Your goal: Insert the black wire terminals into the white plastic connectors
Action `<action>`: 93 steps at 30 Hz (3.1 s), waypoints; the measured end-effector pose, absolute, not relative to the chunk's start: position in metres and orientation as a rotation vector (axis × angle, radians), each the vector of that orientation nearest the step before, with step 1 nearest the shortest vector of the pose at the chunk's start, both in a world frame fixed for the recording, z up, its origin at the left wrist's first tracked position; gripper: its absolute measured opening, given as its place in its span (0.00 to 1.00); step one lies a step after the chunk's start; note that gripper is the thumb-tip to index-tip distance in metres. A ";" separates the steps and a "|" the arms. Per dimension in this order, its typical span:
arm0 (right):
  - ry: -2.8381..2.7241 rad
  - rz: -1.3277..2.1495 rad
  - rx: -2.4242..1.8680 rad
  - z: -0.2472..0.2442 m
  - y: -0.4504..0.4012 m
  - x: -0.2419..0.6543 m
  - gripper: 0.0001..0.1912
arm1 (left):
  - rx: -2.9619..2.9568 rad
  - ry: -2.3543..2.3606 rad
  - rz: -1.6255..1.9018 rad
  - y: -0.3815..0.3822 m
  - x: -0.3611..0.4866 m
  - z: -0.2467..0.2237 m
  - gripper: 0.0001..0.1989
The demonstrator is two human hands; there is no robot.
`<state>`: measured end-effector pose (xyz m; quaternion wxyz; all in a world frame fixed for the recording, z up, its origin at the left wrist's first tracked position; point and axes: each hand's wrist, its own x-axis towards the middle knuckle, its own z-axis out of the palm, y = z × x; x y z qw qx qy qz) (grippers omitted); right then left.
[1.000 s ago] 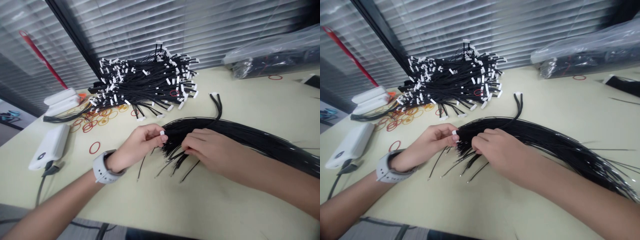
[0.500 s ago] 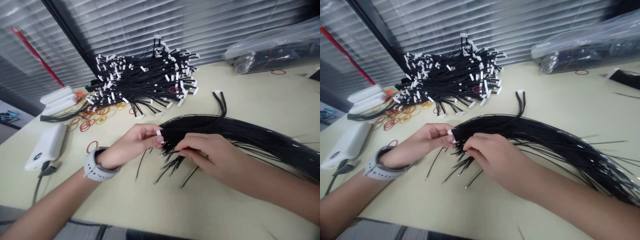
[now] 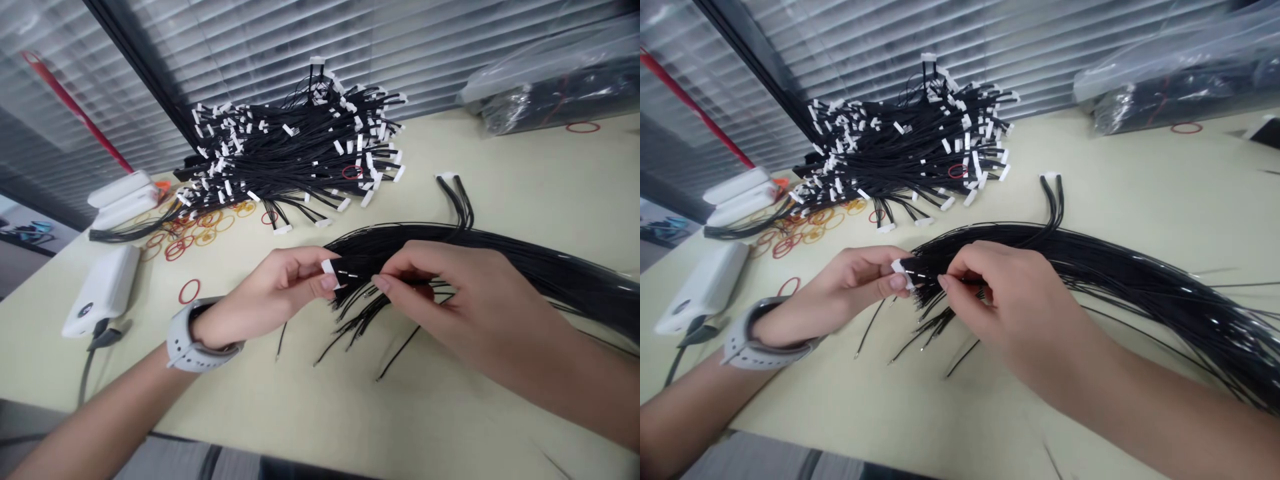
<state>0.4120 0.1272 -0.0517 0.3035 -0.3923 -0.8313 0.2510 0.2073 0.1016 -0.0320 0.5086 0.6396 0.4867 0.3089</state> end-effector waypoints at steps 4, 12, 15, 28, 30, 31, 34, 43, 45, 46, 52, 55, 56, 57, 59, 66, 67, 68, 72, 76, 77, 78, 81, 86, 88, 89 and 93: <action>-2.191 0.650 -1.016 -0.051 0.127 0.412 0.06 | 1.525 1.132 0.763 0.101 0.208 -0.031 0.06; -2.175 0.594 -0.993 -0.047 0.126 0.411 0.06 | 1.522 1.107 0.747 0.100 0.207 -0.033 0.06; -2.188 0.579 -0.992 -0.048 0.126 0.411 0.07 | 1.551 1.104 0.720 0.101 0.207 -0.033 0.07; -2.275 0.351 -0.737 -0.050 0.126 0.413 0.07 | 1.547 1.094 0.690 0.100 0.205 -0.033 0.08; -2.286 0.334 -0.695 -0.050 0.127 0.413 0.08 | 1.544 1.084 0.692 0.101 0.205 -0.034 0.08; -2.296 0.327 -0.676 -0.050 0.127 0.412 0.08 | 1.542 1.082 0.692 0.101 0.205 -0.034 0.08; -2.308 0.312 -0.656 -0.050 0.127 0.411 0.07 | 1.541 1.091 0.681 0.102 0.206 -0.034 0.07; -2.277 0.468 -0.804 -0.052 0.127 0.410 0.06 | 1.601 1.140 0.596 0.099 0.209 -0.031 0.06; -2.283 0.477 -0.814 -0.052 0.126 0.410 0.06 | 1.616 1.151 0.577 0.099 0.210 -0.031 0.06; -2.287 0.477 -0.822 -0.052 0.126 0.409 0.06 | 1.620 1.153 0.572 0.099 0.211 -0.032 0.06; -2.302 0.543 -0.903 -0.050 0.126 0.407 0.07 | 1.642 1.145 0.564 0.099 0.211 -0.034 0.06; -2.318 0.593 -0.910 -0.049 0.126 0.408 0.07 | 1.636 1.157 0.541 0.099 0.211 -0.034 0.06; -2.324 0.610 -0.909 -0.049 0.126 0.409 0.07 | 1.634 1.161 0.534 0.098 0.211 -0.034 0.07; -2.329 0.628 -0.908 -0.048 0.126 0.409 0.07 | 1.635 1.163 0.530 0.098 0.211 -0.034 0.07; -2.334 0.655 -0.902 -0.048 0.127 0.410 0.07 | 1.641 1.164 0.531 0.098 0.211 -0.034 0.07; -2.383 0.598 -0.876 -0.050 0.127 0.409 0.07 | 1.708 1.162 0.529 0.098 0.210 -0.032 0.06; -2.388 0.597 -0.874 -0.050 0.127 0.409 0.07 | 1.712 1.160 0.526 0.098 0.210 -0.032 0.06; -2.389 0.604 -0.876 -0.050 0.127 0.409 0.07 | 1.713 1.159 0.522 0.098 0.210 -0.032 0.06; -2.350 0.680 -0.880 -0.051 0.127 0.409 0.08 | 1.695 1.134 0.490 0.099 0.210 -0.033 0.06; -2.317 0.726 -0.898 -0.051 0.128 0.409 0.08 | 1.684 1.111 0.470 0.099 0.210 -0.033 0.06; -2.320 0.735 -0.896 -0.051 0.128 0.409 0.08 | 1.679 1.109 0.467 0.099 0.210 -0.033 0.06; -2.328 0.744 -0.895 -0.051 0.129 0.409 0.08 | 1.674 1.106 0.463 0.099 0.210 -0.034 0.06; -2.358 0.762 -0.882 -0.052 0.129 0.408 0.08 | 1.669 1.085 0.451 0.100 0.210 -0.034 0.06; -2.376 0.740 -0.884 -0.055 0.130 0.409 0.08 | 1.689 1.076 0.429 0.102 0.211 -0.036 0.08; -2.382 0.753 -0.904 -0.054 0.130 0.408 0.08 | 1.686 1.067 0.418 0.102 0.211 -0.037 0.08; -2.383 0.773 -0.914 -0.053 0.130 0.408 0.08 | 1.684 1.064 0.413 0.102 0.211 -0.037 0.08; -2.378 0.879 -0.923 -0.050 0.130 0.407 0.08 | 1.678 1.048 0.404 0.104 0.211 -0.038 0.07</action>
